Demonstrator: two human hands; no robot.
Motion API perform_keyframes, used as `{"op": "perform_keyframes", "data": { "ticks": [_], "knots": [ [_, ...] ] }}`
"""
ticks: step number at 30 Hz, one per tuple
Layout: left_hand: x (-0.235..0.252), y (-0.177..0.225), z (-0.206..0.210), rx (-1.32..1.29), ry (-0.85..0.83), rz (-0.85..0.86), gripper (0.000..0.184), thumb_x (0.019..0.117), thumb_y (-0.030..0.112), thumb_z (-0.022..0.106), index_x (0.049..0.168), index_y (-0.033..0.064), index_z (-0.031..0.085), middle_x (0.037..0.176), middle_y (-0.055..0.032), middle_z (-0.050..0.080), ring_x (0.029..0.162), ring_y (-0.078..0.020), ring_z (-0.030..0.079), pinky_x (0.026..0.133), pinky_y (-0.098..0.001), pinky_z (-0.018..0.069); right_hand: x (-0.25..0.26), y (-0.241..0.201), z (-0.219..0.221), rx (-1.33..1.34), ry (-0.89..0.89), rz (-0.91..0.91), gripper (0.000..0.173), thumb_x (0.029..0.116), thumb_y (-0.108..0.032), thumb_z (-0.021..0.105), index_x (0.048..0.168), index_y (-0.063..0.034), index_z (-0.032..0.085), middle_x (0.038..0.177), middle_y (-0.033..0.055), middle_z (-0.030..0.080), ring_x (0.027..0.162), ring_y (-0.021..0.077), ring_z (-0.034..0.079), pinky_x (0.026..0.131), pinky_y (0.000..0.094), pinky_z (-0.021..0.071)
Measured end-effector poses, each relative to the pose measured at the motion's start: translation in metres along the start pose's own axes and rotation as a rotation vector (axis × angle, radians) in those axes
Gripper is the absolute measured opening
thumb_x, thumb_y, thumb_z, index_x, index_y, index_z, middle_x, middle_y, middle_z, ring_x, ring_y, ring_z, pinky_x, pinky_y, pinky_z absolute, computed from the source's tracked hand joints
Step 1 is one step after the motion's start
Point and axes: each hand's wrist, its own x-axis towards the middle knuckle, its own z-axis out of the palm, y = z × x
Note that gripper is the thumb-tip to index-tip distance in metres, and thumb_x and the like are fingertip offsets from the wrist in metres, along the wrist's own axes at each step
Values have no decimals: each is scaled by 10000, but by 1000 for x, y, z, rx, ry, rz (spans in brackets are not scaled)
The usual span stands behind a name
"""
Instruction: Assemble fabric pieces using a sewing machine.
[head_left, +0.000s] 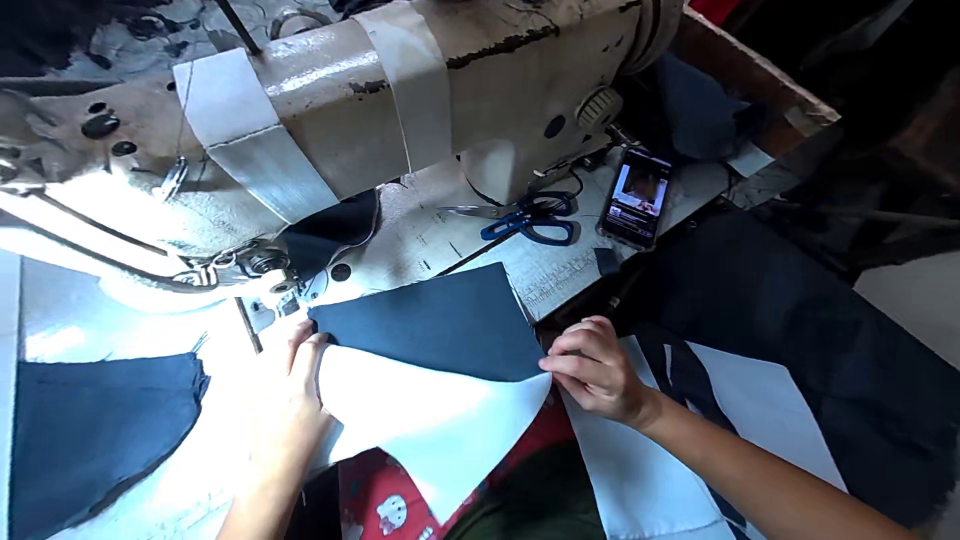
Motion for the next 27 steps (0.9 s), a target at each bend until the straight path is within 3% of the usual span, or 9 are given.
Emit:
{"op": "perform_keyframes", "data": {
  "ticks": [13,22,27],
  "knots": [
    [-2,-6,4,-13,22,-2,501,918,332,461,1156,-49,683,1305,-242,662,1251,-455,594,1041,-570,426,-3,0,-2,-83,-39,-44,128,1033,-216,553,992,-180,669,927,14,642,962,158,600,997,316,394],
    [-1,-3,2,-21,0,-16,532,908,345,452,1168,-62,675,1315,-300,625,1229,-484,595,1009,-611,433,-4,-2,-4,-180,-90,-97,171,1046,-216,513,973,-175,663,915,16,660,943,173,610,1001,345,391],
    [1,-6,-3,-15,-21,-13,590,902,368,459,1246,-73,646,1323,-287,627,1203,-476,613,972,-626,440,0,-5,-5,-200,-142,-136,175,1056,-190,496,978,-173,651,915,17,655,950,183,609,1013,346,392]
  ]
}}
